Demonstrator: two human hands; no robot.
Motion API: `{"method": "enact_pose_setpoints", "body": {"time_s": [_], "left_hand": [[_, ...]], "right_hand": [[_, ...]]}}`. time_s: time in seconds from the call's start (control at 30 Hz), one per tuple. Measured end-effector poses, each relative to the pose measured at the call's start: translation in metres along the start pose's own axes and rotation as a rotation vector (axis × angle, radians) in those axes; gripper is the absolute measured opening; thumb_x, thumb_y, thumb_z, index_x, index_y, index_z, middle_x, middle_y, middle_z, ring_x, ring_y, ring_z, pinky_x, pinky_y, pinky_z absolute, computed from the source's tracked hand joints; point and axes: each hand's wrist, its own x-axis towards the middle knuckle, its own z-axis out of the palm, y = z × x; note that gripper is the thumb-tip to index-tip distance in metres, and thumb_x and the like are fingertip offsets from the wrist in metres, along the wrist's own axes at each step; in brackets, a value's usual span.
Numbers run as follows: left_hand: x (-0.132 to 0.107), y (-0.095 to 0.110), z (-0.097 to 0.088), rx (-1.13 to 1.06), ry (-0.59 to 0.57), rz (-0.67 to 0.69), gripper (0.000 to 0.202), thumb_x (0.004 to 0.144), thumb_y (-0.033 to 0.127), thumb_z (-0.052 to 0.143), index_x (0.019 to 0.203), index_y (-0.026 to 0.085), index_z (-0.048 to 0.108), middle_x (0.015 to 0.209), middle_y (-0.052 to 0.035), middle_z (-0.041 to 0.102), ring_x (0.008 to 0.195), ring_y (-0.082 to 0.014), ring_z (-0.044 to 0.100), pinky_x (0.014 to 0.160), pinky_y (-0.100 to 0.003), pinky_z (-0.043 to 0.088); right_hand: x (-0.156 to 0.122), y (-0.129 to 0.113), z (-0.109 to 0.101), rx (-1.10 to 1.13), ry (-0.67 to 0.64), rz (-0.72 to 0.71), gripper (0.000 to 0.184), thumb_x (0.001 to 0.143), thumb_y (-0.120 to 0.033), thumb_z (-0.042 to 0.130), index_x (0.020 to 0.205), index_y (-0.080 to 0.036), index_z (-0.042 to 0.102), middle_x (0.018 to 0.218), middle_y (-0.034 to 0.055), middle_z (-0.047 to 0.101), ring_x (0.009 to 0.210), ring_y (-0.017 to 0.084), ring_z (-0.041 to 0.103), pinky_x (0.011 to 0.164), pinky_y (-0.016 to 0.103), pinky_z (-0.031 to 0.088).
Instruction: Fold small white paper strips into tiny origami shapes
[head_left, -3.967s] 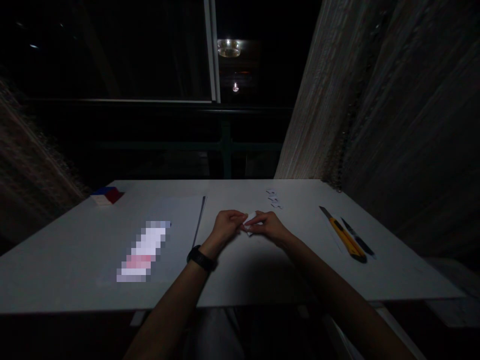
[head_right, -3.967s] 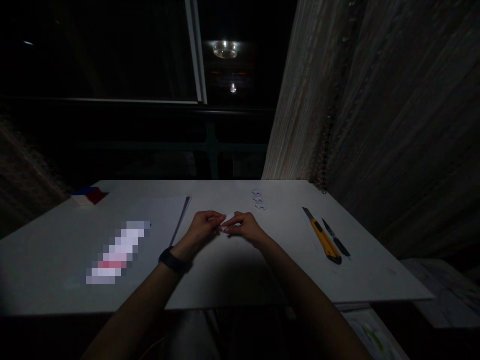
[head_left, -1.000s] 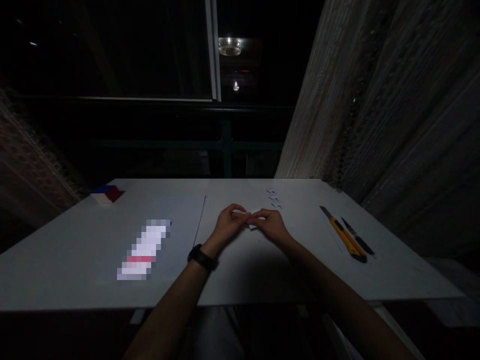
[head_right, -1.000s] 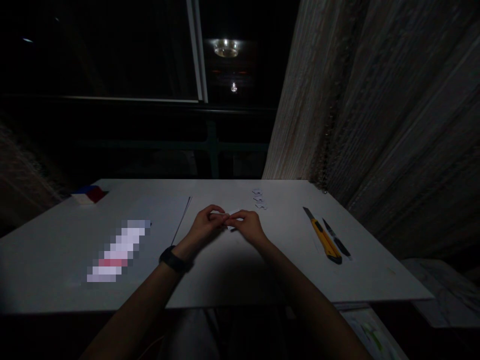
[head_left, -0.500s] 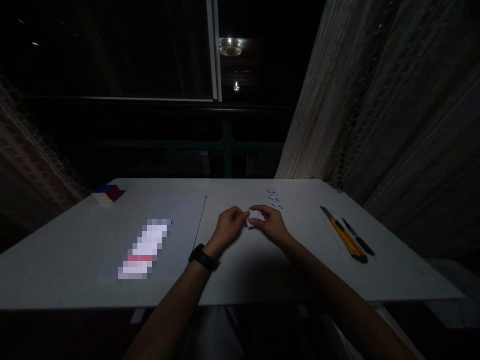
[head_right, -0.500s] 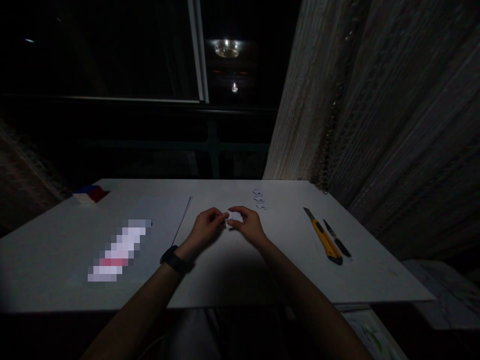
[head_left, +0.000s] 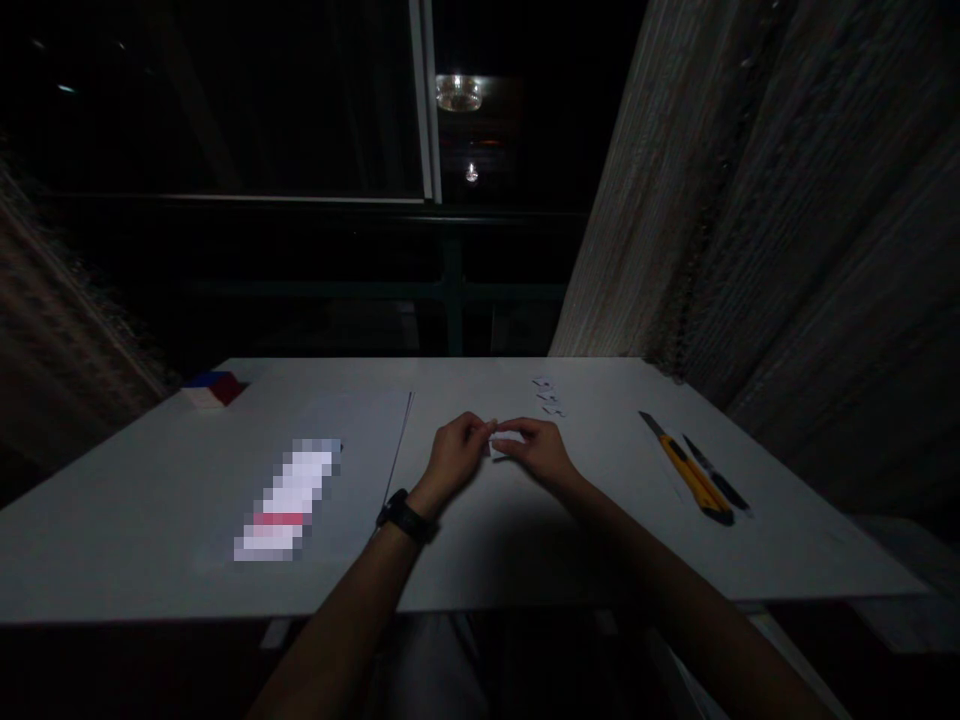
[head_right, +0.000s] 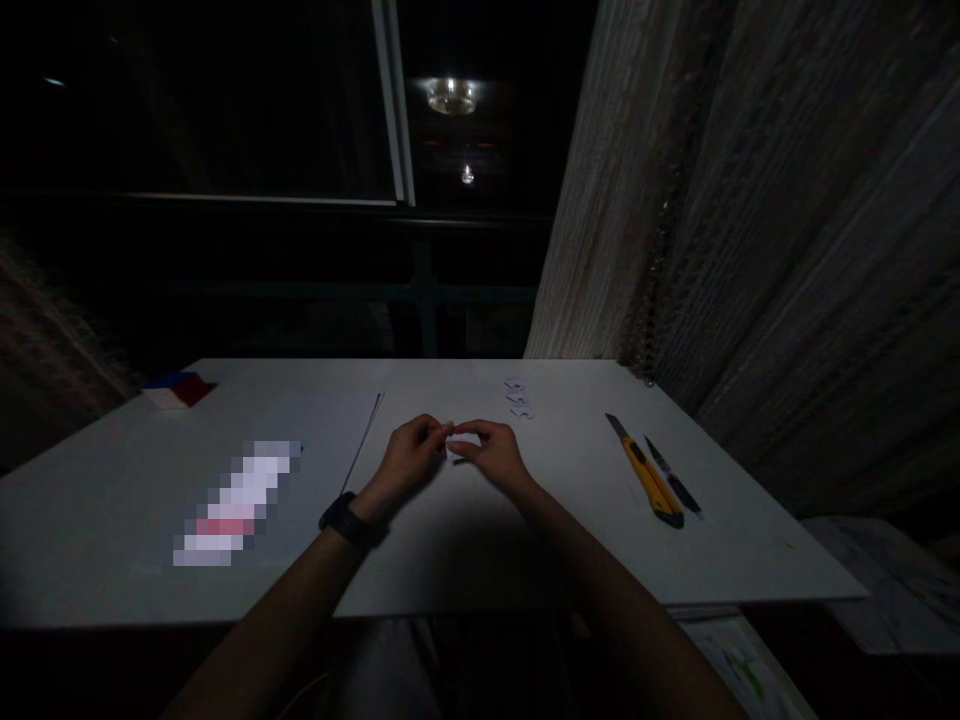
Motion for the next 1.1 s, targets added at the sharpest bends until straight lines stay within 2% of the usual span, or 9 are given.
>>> {"method": "enact_pose_setpoints", "body": {"time_s": [0.6,0.87,1.0,1.1], "left_hand": [[0.0000,0.0005,-0.0002,0.070,0.031,0.028,0.033,0.076,0.046,0.047,0.070,0.016,0.059,0.060,-0.0007,0.060,0.056,-0.0124,0.052,0.053,-0.023,0.035],[-0.0009,0.0030,-0.0006,0.053,0.021,0.007,0.035,0.075,0.049,0.048,0.069,0.016,0.059,0.059,-0.0007,0.059,0.056,-0.0129,0.051,0.054,-0.024,0.036],[-0.0006,0.0047,-0.0001,-0.077,0.032,0.017,0.035,0.078,0.048,0.046,0.070,0.016,0.058,0.060,-0.0012,0.060,0.058,-0.0130,0.054,0.058,-0.024,0.039],[0.0010,0.0050,0.0015,-0.287,0.029,-0.054,0.034,0.077,0.047,0.048,0.083,0.015,0.058,0.064,-0.0023,0.062,0.059,-0.0129,0.057,0.058,-0.024,0.041]], "right_hand": [[-0.0013,0.0014,0.0036,-0.004,0.042,-0.015,0.022,0.055,-0.030,0.073,0.072,-0.016,0.067,0.068,0.0028,0.065,0.063,0.016,0.056,0.057,0.031,0.047],[0.0000,0.0004,0.0036,-0.048,0.067,0.045,0.019,0.055,-0.031,0.072,0.063,-0.015,0.065,0.054,-0.0006,0.057,0.052,0.011,0.048,0.051,0.027,0.040],[0.0018,0.0042,0.0029,-0.018,0.105,0.107,0.021,0.054,-0.032,0.073,0.061,-0.014,0.065,0.052,-0.0006,0.057,0.050,0.011,0.047,0.050,0.026,0.038],[0.0028,0.0052,0.0011,0.039,0.131,0.142,0.023,0.052,-0.033,0.074,0.060,-0.014,0.064,0.055,0.0007,0.059,0.053,0.012,0.050,0.052,0.027,0.040]]}}
